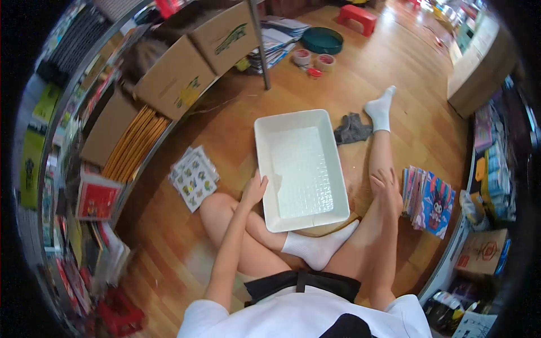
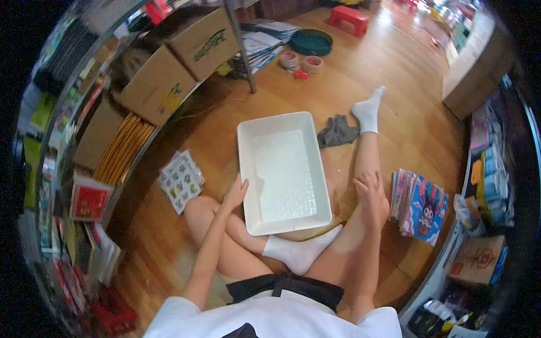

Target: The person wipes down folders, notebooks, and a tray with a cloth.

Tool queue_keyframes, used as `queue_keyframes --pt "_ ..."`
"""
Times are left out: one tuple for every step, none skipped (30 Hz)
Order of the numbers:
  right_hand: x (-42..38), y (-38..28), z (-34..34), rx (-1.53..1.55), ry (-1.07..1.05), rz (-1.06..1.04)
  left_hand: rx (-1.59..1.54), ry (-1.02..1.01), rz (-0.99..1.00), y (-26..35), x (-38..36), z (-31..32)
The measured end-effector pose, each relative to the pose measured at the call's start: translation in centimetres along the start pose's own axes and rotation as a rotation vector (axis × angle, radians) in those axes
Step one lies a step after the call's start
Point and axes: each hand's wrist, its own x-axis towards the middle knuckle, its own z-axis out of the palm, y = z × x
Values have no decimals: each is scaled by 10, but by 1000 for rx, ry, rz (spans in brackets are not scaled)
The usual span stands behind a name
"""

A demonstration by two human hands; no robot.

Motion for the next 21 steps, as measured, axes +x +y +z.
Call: queue_keyframes --pt "-16 -13 -6 -73 207 -33 -11 10 15 -5 1 3" --pt "-33 -27 -11 -148 412 -59 -26 21 23 -11 1 7" --pt "-52 -29 -45 -170 529 -161 -45 35 25 -15 1 11" --pt "-71 -30 -77 -198 642 -260 -28 19 5 -15 1 11" --pt "-86 -47 -80 -113 832 -217 -13 6 -15 -15 1 10" --pt "-99 -67 -79 -22 1017 -177 2 -5 -33 -15 3 10" --pt "-107 -68 -98 -161 1103 -142 -13 22 -14 -16 4 12" --pt "-112 -68 -126 -300 1186 -106 -32 28 5 -17 6 14" --pt "-115 -73 -133 -439 1268 -66 -51 34 25 -17 8 15" --pt "-117 -73 -139 -402 1254 -30 -68 39 44 -19 9 15" --pt "-114 -74 -146 -363 1245 4 -67 59 41 -20 8 13" --pt "-113 -80 -150 -323 1249 33 -67 66 47 -23 6 14" --pt "-105 -59 -183 -645 1259 -354 -70 56 64 -24 7 16" --pt "-101 -44 -223 -989 1234 -728 -86 -89 -153 -23 9 12" --pt "-103 -65 -212 -1328 1334 -509 -155 -33 -46 -21 6 13" --pt "-103 -100 -158 -1545 1395 -224 -235 -43 -31 -26 4 16" --pt "-100 -105 -147 -1637 1495 -189 -183 -126 -72 -32 4 14" --pt "-101 -107 -175 -1561 1556 -16 -221 -114 -48 -36 5 16" --pt "-95 -123 -159 -1532 1624 245 -245 -117 -1 -23 3 12" --pt "-94 -125 -174 -1386 1670 396 -240 -112 21 -18 4 13" --pt "-97 -120 -202 -1332 1657 429 -231 -99 41 -15 4 11"
